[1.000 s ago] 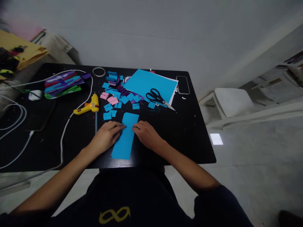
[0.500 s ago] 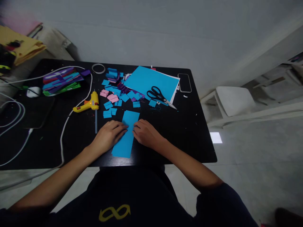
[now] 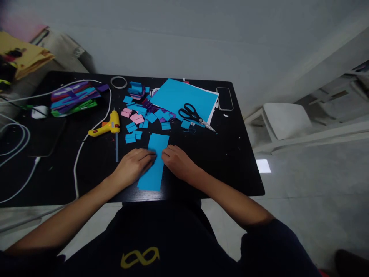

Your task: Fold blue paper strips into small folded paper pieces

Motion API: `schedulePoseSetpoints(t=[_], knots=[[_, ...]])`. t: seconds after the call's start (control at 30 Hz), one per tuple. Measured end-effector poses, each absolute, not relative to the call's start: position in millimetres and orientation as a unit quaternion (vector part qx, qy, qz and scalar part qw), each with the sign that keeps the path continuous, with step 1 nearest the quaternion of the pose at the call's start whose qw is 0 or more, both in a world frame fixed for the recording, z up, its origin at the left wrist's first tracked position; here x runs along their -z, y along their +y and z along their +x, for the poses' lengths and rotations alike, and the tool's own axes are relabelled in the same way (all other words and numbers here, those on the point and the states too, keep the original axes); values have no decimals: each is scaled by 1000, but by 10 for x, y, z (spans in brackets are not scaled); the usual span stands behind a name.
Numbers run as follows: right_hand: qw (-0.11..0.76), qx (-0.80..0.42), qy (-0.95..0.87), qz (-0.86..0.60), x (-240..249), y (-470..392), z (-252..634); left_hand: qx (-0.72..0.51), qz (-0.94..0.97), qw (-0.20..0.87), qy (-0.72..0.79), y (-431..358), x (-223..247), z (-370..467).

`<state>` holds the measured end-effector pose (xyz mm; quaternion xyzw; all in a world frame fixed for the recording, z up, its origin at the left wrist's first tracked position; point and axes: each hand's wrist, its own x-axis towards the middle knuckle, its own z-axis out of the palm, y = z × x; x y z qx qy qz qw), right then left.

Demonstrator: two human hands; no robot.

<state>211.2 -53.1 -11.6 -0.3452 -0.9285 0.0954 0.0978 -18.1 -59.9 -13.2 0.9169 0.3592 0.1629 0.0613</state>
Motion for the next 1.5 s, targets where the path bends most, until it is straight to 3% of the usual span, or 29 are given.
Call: schedulePoseSetpoints(t=[0.33,0.9,1.5], knots=[[126,-95,-914,-373,113,-604,2116,-149,916,64,367,-612,111,-174],[91,-56,-925,-366,72,-648,2078,-153,908,98,378,-636,72,-138],[130,-109,-884,-436,136,-1103,1943,-135,907,32,398,-1010,147,-59]])
